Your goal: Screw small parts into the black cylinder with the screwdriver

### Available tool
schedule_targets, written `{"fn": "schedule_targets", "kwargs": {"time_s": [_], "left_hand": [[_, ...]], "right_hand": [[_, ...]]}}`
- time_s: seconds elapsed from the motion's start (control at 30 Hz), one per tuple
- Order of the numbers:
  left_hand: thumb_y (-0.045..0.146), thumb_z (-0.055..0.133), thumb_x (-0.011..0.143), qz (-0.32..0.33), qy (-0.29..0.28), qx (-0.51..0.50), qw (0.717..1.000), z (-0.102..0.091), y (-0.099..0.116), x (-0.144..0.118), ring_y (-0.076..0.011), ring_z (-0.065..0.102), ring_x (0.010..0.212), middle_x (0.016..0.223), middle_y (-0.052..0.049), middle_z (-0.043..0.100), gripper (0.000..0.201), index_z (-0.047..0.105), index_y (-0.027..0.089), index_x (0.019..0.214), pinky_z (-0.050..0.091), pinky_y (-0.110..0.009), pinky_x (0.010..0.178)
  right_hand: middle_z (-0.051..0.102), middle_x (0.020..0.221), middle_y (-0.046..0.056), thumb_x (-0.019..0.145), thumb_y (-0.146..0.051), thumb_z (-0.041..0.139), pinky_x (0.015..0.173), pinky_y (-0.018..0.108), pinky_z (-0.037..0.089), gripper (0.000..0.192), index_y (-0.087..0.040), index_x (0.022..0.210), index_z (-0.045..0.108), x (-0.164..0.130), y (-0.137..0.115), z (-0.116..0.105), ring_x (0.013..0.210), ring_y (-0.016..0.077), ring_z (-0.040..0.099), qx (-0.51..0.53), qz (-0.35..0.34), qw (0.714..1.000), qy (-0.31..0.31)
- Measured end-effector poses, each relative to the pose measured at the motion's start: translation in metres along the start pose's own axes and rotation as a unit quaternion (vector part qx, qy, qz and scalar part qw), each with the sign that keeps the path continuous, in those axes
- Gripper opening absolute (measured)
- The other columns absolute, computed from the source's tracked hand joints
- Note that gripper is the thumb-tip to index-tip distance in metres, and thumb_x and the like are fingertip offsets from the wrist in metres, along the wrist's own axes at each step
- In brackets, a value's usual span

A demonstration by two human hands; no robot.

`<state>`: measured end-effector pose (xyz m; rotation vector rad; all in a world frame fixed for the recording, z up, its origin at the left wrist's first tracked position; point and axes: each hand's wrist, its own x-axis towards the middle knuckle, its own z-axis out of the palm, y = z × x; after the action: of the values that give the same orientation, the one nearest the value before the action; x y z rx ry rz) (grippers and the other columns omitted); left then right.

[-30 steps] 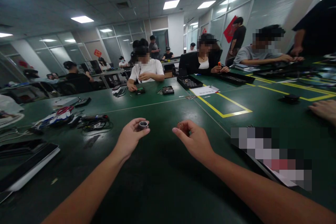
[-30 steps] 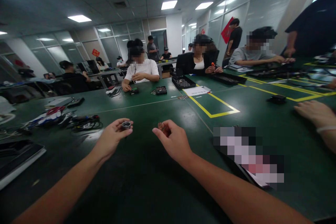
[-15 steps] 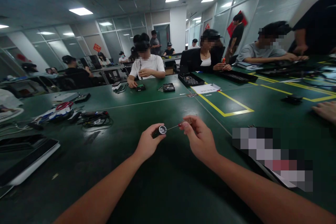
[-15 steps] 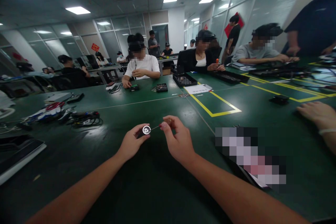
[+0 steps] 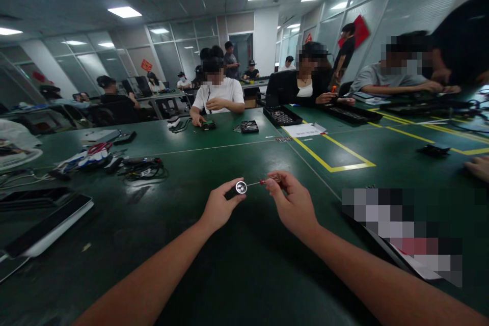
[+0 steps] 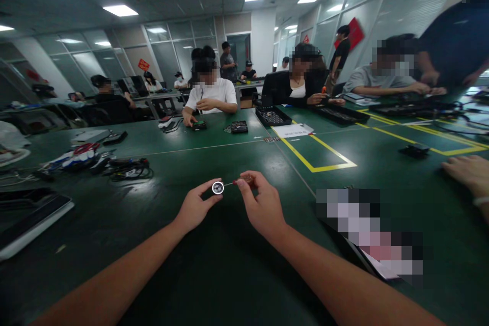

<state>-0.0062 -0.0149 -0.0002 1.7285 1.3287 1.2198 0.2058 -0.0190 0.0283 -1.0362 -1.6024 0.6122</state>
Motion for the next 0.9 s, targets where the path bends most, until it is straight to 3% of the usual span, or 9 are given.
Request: {"fn": "schedule_targets", "kwargs": {"time_s": [0.77, 0.9], "left_hand": [[0.02, 0.074, 0.084, 0.035, 0.016, 0.044, 0.998, -0.0025, 0.0018, -0.0016, -0.0252, 0.06, 0.123, 0.129, -0.005, 0.068, 0.044, 0.068, 0.026, 0.127, 0.043, -0.044, 0.111], [0.016, 0.075, 0.083, 0.053, 0.018, 0.056, 0.997, -0.002, -0.0022, -0.0007, -0.0246, 0.061, 0.12, 0.126, -0.005, 0.069, 0.044, 0.07, 0.026, 0.125, 0.043, -0.044, 0.111]], "right_hand": [[0.073, 0.079, 0.003, 0.095, -0.043, 0.058, 0.066, 0.032, 0.05, 0.026, -0.021, 0.105, 0.066, 0.0006, -0.0039, -0.0048, 0.069, 0.0192, 0.068, -0.044, -0.011, 0.999, 0.009], [0.072, 0.078, 0.001, 0.097, -0.039, 0.056, 0.062, 0.03, 0.048, 0.025, -0.021, 0.111, 0.064, -0.0011, -0.0036, -0.0037, 0.066, 0.0175, 0.066, -0.034, -0.016, 0.999, -0.018]]}}
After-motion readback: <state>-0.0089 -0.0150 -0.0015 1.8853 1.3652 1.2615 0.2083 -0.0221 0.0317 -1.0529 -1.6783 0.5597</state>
